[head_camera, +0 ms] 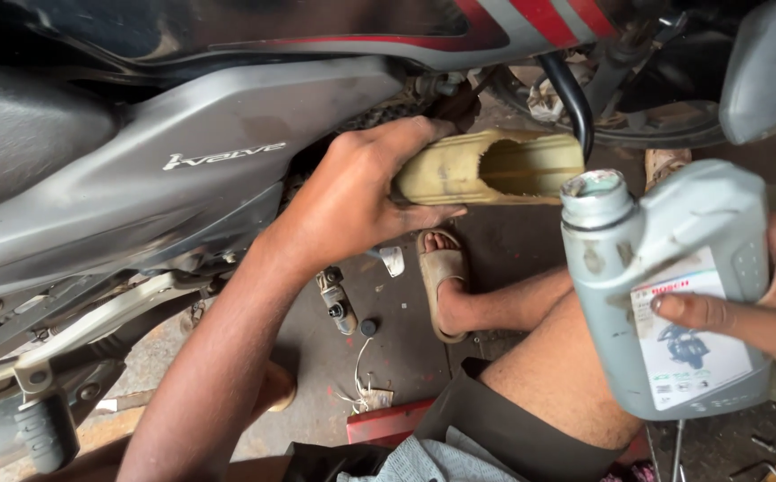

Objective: The person sits on the floor beside a motorcycle, unscrews the cap of an engine oil bottle, and pours oil through a yellow funnel into the engine. They then set the bottle aside and use a hand tool on the engine area near the footpeg.

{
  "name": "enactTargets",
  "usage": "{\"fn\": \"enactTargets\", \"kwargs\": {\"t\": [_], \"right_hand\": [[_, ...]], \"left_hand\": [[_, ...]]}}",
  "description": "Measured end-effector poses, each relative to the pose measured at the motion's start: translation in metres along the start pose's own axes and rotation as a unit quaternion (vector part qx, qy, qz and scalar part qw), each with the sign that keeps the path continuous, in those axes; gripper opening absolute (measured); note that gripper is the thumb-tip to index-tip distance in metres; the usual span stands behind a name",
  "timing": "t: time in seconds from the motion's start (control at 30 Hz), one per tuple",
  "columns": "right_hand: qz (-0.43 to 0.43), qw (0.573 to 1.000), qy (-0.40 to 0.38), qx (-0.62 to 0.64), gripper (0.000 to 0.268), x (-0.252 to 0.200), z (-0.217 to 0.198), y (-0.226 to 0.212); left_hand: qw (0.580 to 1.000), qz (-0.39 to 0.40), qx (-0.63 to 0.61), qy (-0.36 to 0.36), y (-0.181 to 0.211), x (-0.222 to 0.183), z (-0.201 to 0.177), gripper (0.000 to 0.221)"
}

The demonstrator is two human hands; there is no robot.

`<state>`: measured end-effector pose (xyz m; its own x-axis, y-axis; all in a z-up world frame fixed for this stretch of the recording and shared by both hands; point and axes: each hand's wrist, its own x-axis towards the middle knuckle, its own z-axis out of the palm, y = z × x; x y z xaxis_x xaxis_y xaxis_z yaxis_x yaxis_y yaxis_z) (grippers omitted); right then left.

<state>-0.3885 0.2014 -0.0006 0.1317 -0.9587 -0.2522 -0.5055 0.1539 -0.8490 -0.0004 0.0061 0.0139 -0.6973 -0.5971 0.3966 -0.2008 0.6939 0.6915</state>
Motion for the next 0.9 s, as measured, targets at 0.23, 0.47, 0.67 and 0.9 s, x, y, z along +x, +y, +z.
{"fn": "enactTargets", "kwargs": {"t": [0.23, 0.47, 0.67, 0.9], "right_hand": [[0.128, 0.991, 0.008, -0.037, 0.064, 0.012, -0.08, 0.318], [0.114, 0.99, -0.071, -0.043, 0.073, 0.039, -0.086, 0.112], [0.057, 0.996, -0.064, 0.004, 0.076, 0.044, -0.103, 0.139], [0.119, 0.981, 0.036, -0.15, 0.075, 0.045, -0.113, 0.145]], "left_hand": [[1.0, 0.015, -0.021, 0.005, -0.001, -0.002, -0.002, 0.066], [0.999, 0.021, -0.028, 0.008, -0.004, -0.006, -0.002, 0.063], [0.999, 0.027, -0.018, 0.013, -0.003, -0.007, -0.003, 0.062], [0.999, 0.026, -0.019, 0.016, -0.005, -0.008, -0.003, 0.063]]}}
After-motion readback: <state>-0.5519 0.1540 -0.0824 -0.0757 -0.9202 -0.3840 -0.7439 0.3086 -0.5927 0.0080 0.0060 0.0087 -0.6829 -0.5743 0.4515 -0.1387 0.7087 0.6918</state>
